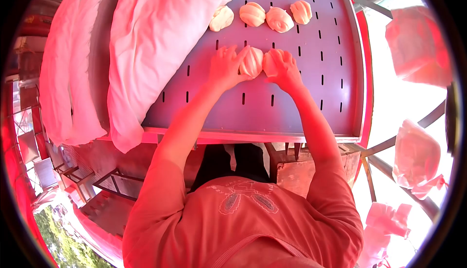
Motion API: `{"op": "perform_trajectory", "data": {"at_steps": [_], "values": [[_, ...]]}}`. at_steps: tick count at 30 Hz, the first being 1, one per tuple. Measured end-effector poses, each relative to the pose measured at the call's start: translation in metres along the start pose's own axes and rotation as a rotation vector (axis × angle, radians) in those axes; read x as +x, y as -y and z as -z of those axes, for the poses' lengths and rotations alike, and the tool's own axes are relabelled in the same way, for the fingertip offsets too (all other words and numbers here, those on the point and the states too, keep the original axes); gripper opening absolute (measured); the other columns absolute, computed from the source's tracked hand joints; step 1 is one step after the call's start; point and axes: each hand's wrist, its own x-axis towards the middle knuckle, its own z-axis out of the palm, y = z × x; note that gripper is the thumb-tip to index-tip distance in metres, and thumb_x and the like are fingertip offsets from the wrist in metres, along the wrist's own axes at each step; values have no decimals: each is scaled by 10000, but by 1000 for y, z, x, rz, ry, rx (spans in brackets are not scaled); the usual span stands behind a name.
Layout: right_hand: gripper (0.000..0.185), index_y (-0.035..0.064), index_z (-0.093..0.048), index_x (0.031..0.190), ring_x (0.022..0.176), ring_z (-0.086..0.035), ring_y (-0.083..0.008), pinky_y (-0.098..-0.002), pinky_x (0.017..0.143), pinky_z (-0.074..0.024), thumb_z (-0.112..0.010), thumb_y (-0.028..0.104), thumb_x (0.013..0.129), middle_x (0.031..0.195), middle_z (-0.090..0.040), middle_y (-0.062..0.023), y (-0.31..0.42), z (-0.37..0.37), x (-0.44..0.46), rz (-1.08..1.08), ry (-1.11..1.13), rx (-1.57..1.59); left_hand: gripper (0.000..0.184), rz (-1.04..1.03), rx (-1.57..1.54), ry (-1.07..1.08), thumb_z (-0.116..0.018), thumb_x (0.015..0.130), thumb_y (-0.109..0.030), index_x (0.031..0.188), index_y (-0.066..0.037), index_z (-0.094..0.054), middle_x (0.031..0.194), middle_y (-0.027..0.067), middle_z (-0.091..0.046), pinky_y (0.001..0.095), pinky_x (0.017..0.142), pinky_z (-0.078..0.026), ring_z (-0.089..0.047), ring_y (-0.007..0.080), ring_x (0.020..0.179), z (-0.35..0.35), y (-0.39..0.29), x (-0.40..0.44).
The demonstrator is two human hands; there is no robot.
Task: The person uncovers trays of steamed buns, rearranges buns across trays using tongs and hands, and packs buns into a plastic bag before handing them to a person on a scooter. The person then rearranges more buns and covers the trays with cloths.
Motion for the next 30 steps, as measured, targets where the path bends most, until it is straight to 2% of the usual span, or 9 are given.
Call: {"op": "perform_trajectory", "data": {"at_steps": [4,6,9,15,18,23,24,26,30], "values": [[813,198,-434,1402,1284,-411,-351,-429,1034,-394,-784,139,670,1416,-435,-112,-7,39,61,-22,-166,-121,945,-9,-25,-38,-820,622,-484,1435,-258,-394,1394,162,-429,516,1047,-353,-362,411,1282,-1,-3,-1],[815,219,-432,1404,1288,-413,-327,-420,1032,-400,-779,145,671,1442,-419,-93,-26,37,110,155,-240,-246,951,-14,-31,-49,-824,612,-486,1433,-287,-386,1399,144,-419,544,1005,-368,-359,401,1285,-4,-2,-1],[745,222,-483,1358,1234,-463,-295,-419,984,-438,-769,150,674,1378,-476,-79,-62,8,152,205,-54,-318,943,-7,-25,-59,-826,606,-484,1424,-299,-392,1392,132,-422,549,983,-380,-358,393,1285,-6,0,-2],[533,179,-615,1176,1062,-524,-332,-425,862,-492,-751,160,660,1164,-508,-86,-24,78,75,-240,-71,-325,892,0,-62,-48,-821,628,-459,1405,-284,-420,1370,134,-447,513,1024,-367,-365,399,1272,-7,2,0],[511,204,-597,1139,1014,-504,-352,-436,826,-491,-726,158,646,1088,-491,-113,-38,70,8,-195,-19,-193,881,28,-65,-9,-820,637,-452,1405,-282,-421,1370,136,-451,501,1046,-356,-366,404,1268,-5,-1,1],[670,169,-554,1280,1149,-482,-365,-450,914,-478,-795,279,664,1238,-484,-133,-32,66,-10,-189,84,-12,876,26,-34,4,-823,636,-440,1401,-289,-424,1370,128,-451,508,1024,-366,-364,400,1275,-3,-2,1],[775,182,-503,1351,1228,-450,-350,-443,968,-457,-824,328,660,1355,-444,-124,-36,88,1,-330,203,152,864,14,-33,-2,-824,636,-434,1392,-291,-433,1365,124,-453,520,1008,-371,-364,396,1279,-3,-1,0],[829,194,-466,1385,1292,-409,-323,-431,993,-442,-831,328,652,1415,-410,-104,-48,109,34,-231,39,-232,848,11,-31,-18,-823,636,-428,1382,-291,-443,1357,118,-457,531,997,-374,-365,392,1281,-7,-1,5],[827,281,-457,1393,1332,-365,-308,-450,1039,-392,-818,331,651,1462,-371,-86,-122,80,150,98,-234,-421,867,10,-18,-10,-828,632,-427,1392,-275,-439,1353,125,-458,507,1033,-361,-375,390,1265,-6,-4,5]]}}
